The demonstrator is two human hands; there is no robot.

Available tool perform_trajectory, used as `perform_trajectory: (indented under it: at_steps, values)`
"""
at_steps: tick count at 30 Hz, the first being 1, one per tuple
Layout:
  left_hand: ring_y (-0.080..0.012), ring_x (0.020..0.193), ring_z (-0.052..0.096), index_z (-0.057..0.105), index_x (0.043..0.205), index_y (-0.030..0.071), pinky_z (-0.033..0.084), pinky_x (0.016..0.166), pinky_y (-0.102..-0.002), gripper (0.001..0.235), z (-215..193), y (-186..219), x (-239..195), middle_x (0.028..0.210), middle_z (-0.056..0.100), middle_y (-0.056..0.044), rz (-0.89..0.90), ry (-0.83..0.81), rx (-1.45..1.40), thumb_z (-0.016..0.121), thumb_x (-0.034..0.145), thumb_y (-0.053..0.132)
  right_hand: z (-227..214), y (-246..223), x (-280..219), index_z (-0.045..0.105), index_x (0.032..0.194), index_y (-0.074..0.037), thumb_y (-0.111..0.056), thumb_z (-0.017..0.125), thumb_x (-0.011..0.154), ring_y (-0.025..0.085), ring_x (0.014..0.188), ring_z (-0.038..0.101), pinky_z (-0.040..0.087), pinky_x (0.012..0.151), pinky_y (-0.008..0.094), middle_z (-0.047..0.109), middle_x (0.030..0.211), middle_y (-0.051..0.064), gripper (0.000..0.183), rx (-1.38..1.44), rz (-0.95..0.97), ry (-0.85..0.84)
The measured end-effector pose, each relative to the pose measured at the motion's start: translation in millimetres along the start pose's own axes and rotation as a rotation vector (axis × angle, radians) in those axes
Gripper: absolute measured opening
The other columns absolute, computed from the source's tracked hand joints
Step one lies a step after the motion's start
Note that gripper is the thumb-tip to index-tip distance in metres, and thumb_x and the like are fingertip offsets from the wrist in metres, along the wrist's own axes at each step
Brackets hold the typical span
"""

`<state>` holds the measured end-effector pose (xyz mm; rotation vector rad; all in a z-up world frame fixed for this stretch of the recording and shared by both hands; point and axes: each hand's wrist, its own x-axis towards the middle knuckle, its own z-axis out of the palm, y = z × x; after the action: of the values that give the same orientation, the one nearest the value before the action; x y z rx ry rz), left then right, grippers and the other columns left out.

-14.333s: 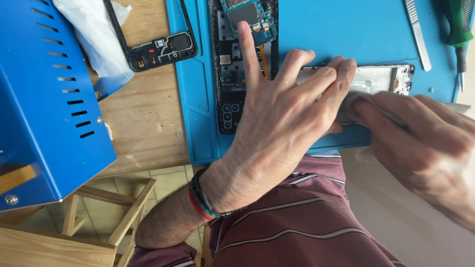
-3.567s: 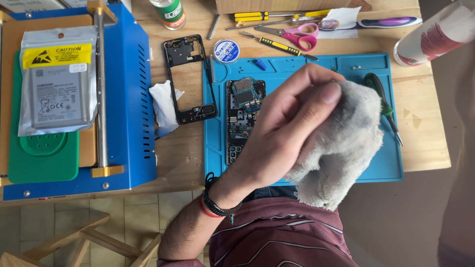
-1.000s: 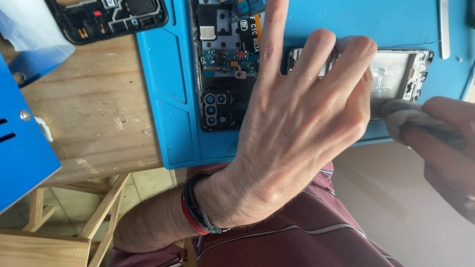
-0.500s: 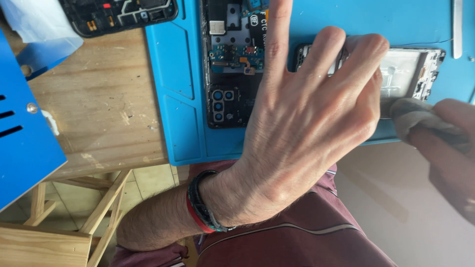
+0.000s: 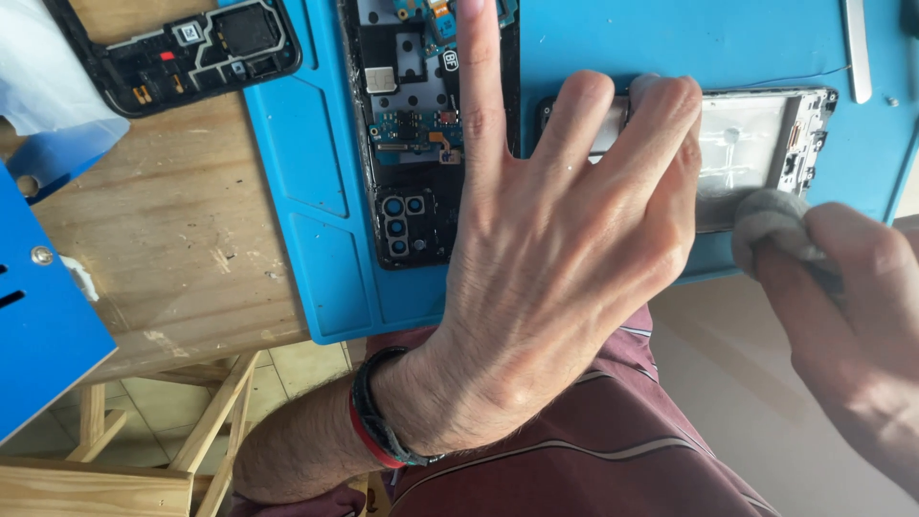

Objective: The person cleans the interior of a disassembled smartphone using a toothbrush and a cloth with spray. The person scrubs the battery area with the toothbrush, then sprays the cloth and wipes the same area repeatedly.

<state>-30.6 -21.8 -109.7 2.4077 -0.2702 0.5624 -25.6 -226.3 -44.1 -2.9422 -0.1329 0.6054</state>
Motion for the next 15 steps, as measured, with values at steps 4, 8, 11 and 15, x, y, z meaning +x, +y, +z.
perform_trajectory:
  at_steps: [4, 8, 11, 15]
  values:
    - [-0.0305, 0.101, 0.051, 0.077, 0.102, -0.007, 0.024, 0.134, -0.08, 0.023, 1, 0, -1, 0.112, 0.057, -0.006, -0.013, -0.002, -0.005, 0.079, 0.125, -0.01, 4, 21, -6, 0.076, 0.137, 0.005, 0.003, 0.067, 0.128, 0.028, 0.075, 0.049, 0.048, 0.072, 0.039, 0.057, 0.128, 0.017, 0.013, -0.767, -0.672, 0.244]
    - [-0.0305, 0.101, 0.052, 0.077, 0.1, -0.006, 0.026, 0.134, -0.079, 0.024, 0, 0, 0, 0.11, 0.056, -0.006, -0.014, 0.012, 0.003, 0.08, 0.124, -0.008, -2, -5, 5, 0.058, 0.1, 0.003, -0.002, 0.063, 0.117, 0.029, 0.066, 0.034, 0.034, 0.061, 0.044, 0.04, 0.099, 0.016, 0.019, -0.297, -0.224, 0.1]
    - [-0.0309, 0.102, 0.052, 0.077, 0.1, -0.006, 0.026, 0.133, -0.08, 0.023, 0, 0, -1, 0.111, 0.056, -0.006, -0.018, 0.015, -0.011, 0.079, 0.123, -0.008, 0, 6, 1, 0.054, 0.102, -0.003, -0.013, 0.06, 0.12, 0.027, 0.06, 0.033, 0.032, 0.057, 0.042, 0.036, 0.1, 0.012, 0.022, -0.373, -0.143, 0.041]
    - [-0.0319, 0.102, 0.052, 0.078, 0.104, -0.007, 0.023, 0.134, -0.079, 0.02, -2, 1, -1, 0.111, 0.056, -0.007, -0.015, 0.014, 0.0, 0.077, 0.124, -0.008, 0, 14, -3, 0.08, 0.137, -0.011, 0.001, 0.072, 0.131, 0.025, 0.08, 0.054, 0.049, 0.077, 0.036, 0.061, 0.135, 0.009, 0.016, -0.838, -0.589, 0.291]
